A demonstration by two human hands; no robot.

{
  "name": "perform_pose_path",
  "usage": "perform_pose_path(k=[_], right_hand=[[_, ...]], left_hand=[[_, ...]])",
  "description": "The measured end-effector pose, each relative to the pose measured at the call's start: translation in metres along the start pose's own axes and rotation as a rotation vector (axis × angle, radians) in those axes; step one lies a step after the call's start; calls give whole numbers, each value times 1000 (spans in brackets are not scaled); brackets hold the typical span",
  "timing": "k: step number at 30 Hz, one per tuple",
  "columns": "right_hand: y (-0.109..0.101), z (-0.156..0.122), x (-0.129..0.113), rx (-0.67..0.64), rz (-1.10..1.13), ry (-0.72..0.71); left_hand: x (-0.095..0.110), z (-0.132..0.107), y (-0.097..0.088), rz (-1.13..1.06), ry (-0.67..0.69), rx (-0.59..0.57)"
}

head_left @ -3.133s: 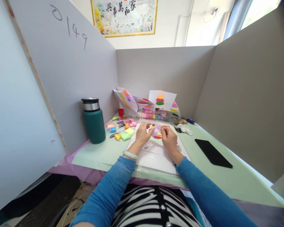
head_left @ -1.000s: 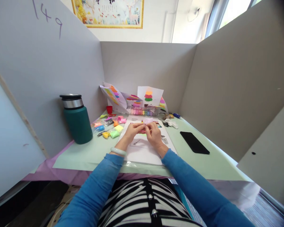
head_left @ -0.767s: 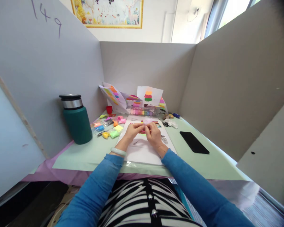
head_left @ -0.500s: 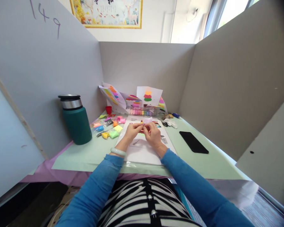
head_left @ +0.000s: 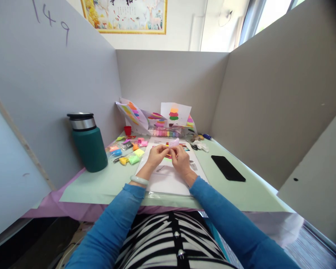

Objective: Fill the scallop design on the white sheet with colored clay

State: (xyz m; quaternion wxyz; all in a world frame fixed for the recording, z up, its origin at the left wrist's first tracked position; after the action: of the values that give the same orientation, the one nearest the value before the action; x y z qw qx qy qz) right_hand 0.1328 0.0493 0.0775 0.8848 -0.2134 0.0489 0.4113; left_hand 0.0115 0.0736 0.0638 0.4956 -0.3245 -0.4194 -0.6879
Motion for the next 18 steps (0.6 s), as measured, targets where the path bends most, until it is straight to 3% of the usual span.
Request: perform_pose_path(k=[18], right_hand=[[1,0,-3,0,88,-13]], left_hand=[[0,1,-3,1,5,30]])
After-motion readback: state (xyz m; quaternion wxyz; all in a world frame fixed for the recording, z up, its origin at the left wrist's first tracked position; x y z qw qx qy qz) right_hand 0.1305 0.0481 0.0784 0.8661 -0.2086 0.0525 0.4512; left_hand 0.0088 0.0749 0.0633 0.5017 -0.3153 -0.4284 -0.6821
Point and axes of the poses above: each hand's wrist, its own z-axis towards the middle knuckle, its own y-axis out of the palm, x = y × z, the point moved 9 cm from there along z, towards the middle knuckle, and after that the axes turned 9 degrees about -z, right-handed, at the moved point
